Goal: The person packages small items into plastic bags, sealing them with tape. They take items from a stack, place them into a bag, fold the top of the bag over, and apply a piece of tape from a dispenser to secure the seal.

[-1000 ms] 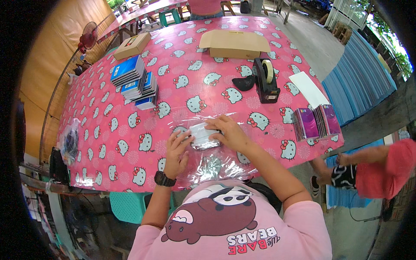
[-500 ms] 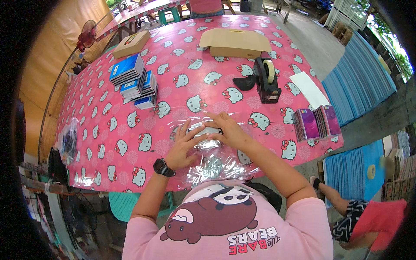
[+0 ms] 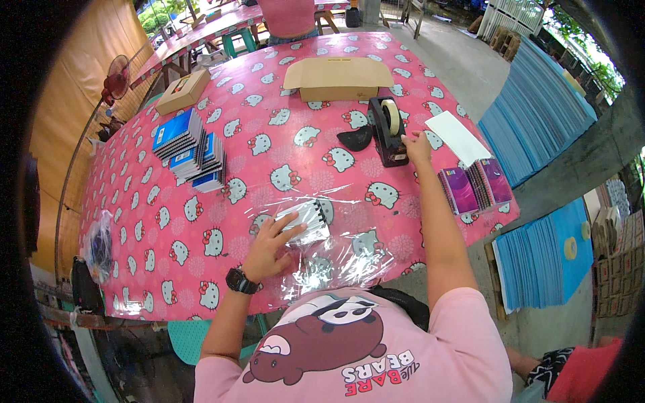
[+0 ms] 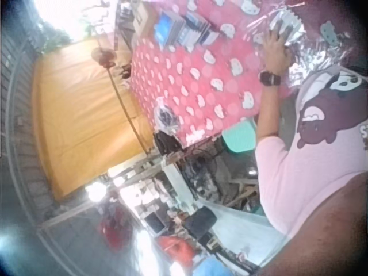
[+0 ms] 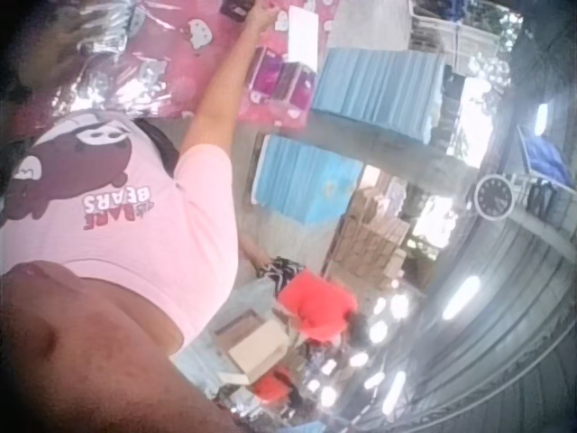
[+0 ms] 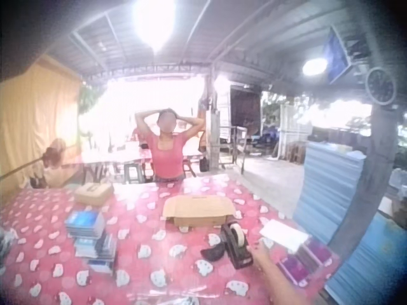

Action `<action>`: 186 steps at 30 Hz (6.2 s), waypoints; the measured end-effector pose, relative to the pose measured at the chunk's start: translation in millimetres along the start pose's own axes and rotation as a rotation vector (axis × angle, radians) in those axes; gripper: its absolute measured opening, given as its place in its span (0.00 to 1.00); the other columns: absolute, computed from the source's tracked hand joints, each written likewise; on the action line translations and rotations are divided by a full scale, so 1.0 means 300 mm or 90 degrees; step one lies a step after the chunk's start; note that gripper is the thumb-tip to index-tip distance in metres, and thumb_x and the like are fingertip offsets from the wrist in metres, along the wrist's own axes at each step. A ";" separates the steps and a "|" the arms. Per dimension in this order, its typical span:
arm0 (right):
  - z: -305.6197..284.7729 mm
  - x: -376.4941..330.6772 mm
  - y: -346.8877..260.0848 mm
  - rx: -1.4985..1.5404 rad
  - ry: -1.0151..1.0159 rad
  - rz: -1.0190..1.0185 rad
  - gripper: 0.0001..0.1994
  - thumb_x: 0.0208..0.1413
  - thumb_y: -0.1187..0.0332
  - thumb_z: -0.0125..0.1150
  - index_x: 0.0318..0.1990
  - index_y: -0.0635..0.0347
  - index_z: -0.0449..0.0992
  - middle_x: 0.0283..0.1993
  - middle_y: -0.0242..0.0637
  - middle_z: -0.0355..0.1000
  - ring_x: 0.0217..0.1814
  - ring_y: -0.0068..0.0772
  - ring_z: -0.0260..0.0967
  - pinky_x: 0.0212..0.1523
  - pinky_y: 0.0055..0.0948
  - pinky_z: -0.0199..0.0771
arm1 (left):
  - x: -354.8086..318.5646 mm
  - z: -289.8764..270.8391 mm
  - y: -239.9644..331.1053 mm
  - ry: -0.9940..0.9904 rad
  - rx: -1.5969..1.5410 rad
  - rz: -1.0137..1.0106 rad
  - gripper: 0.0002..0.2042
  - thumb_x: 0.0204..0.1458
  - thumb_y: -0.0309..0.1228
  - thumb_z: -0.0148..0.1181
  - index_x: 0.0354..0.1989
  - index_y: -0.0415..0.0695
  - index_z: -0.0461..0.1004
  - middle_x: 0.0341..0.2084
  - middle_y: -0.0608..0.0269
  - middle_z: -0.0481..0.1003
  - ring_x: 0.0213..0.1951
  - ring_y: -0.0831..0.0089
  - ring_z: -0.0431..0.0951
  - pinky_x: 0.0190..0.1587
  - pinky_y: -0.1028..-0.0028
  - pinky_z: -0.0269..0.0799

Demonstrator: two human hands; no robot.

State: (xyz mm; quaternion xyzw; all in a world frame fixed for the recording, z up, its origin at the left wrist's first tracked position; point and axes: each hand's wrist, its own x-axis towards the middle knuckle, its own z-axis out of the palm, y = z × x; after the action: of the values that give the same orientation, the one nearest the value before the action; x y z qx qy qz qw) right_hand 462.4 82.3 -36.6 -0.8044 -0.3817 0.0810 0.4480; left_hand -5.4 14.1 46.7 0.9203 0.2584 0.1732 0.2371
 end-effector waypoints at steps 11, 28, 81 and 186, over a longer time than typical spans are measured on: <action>-0.008 -0.206 0.040 0.435 0.081 -0.045 0.15 0.46 0.79 0.61 0.44 0.65 0.69 0.28 0.34 0.72 0.25 0.22 0.68 0.25 0.20 0.67 | -0.002 0.003 0.003 0.012 -0.014 0.014 0.33 0.34 0.24 0.56 0.57 0.54 0.66 0.61 0.59 0.58 0.55 0.50 0.61 0.60 0.56 0.52; 0.090 -0.654 -0.777 -0.224 -0.600 -0.395 0.26 0.33 0.60 0.73 0.39 0.61 0.67 0.32 0.44 0.73 0.36 0.44 0.73 0.35 0.38 0.70 | -0.022 0.004 -0.032 -0.002 -0.011 0.020 0.38 0.29 0.28 0.60 0.59 0.62 0.64 0.65 0.65 0.53 0.65 0.49 0.49 0.60 0.42 0.47; 0.118 -0.654 -0.562 0.409 -0.681 -0.128 0.21 0.43 0.78 0.61 0.49 0.65 0.70 0.43 0.36 0.74 0.47 0.25 0.70 0.49 0.26 0.67 | 0.065 0.063 -0.077 0.115 -0.660 -0.348 0.24 0.43 0.32 0.65 0.50 0.39 0.71 0.42 0.55 0.74 0.47 0.69 0.71 0.51 0.71 0.64; 0.361 -0.475 -0.361 0.277 -1.002 -0.080 0.19 0.49 0.56 0.65 0.40 0.59 0.70 0.33 0.28 0.67 0.31 0.19 0.63 0.28 0.24 0.66 | 0.031 0.219 0.223 0.315 0.217 -0.367 0.47 0.28 0.41 0.68 0.64 0.53 0.55 0.66 0.52 0.47 0.67 0.46 0.37 0.61 0.38 0.33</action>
State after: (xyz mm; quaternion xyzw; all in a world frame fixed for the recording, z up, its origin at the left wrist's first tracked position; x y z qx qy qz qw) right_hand 253.4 89.1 -45.3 -0.3841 -0.6045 0.6690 0.1987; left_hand 57.4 -54.0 29.2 0.7668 0.5799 0.2707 0.0510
